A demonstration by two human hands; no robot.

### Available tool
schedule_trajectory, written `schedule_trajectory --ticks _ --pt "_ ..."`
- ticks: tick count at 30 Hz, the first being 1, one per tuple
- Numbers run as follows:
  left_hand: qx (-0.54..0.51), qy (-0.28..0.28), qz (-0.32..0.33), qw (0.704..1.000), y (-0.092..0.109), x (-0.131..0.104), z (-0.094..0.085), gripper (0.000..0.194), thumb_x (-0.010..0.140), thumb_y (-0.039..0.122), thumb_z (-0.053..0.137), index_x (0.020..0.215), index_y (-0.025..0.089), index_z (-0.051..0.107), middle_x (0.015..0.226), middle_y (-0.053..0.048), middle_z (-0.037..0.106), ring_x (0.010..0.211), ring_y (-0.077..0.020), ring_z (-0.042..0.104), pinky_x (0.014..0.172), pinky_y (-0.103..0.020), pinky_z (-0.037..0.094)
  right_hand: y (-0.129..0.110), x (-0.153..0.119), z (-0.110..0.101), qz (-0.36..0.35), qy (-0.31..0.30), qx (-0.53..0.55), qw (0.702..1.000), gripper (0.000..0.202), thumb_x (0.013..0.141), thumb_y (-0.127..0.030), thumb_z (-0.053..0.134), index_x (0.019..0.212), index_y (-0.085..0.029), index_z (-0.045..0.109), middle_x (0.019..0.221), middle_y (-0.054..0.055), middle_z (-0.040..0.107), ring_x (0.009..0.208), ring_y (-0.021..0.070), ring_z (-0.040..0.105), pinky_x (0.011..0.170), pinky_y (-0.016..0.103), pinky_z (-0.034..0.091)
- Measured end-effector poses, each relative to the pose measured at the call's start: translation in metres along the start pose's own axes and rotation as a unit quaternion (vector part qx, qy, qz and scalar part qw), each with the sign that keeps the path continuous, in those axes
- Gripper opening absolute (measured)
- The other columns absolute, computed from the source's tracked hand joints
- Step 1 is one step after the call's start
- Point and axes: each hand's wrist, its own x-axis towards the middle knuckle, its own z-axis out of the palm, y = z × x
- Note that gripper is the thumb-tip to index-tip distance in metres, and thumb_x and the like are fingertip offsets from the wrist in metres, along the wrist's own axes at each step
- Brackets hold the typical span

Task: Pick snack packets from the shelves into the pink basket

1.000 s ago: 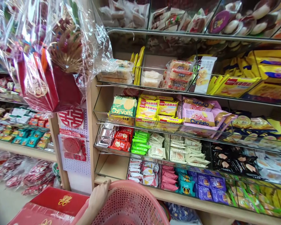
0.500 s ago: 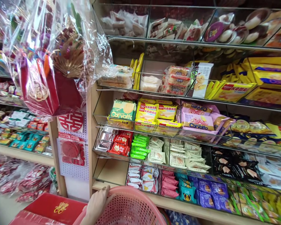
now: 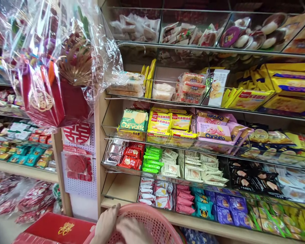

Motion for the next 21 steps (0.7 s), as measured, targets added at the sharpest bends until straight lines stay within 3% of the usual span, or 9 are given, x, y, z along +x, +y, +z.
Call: schedule_trajectory --ticks 3,8,13,21 --pt "0.003 0.0 -0.003 1.0 -0.003 0.002 0.005 0.03 0.09 0.023 0.037 0.114 0.019 0.055 0.102 -0.01 0.068 0.09 -0.0212 0.066 0.074 -0.029 0.047 -0.014 0.07 -0.015 -0.006 0.076 -0.071 0.995 0.036 0.088 -0.024 0.033 0.12 -0.027 0.051 0.117 0.006 0.059 0.108 0.0223 0.05 0.096 0.043 0.042" --pt "-0.013 -0.001 0.002 1.0 -0.008 0.001 0.004 0.034 0.093 0.036 0.033 0.108 0.017 0.057 0.102 -0.013 0.068 0.093 -0.0236 0.066 0.075 -0.031 0.047 0.007 0.149 -0.069 -0.018 0.146 -0.265 0.953 0.031 0.088 -0.017 0.038 0.115 -0.017 0.053 0.115 0.01 0.06 0.106 0.0234 0.049 0.09 0.039 0.043" --pt "-0.028 0.001 -0.01 1.0 -0.012 -0.001 0.002 0.034 0.093 0.04 0.033 0.104 0.018 0.056 0.1 -0.012 0.068 0.094 -0.0225 0.065 0.075 -0.03 0.046 0.029 0.179 -0.078 0.002 0.143 -0.318 0.937 0.042 0.084 -0.011 0.042 0.126 -0.013 0.045 0.124 0.013 0.056 0.118 0.0265 0.042 0.099 0.043 0.035" --pt "-0.005 -0.001 -0.01 1.0 -0.009 0.002 0.005 0.037 0.093 0.043 0.033 0.106 0.017 0.056 0.101 -0.013 0.068 0.092 -0.0249 0.066 0.074 -0.033 0.048 0.029 0.193 -0.083 0.032 0.081 -0.293 0.952 0.05 0.085 -0.021 0.048 0.133 -0.013 0.037 0.127 0.015 0.053 0.119 0.0286 0.041 0.1 0.048 0.03"
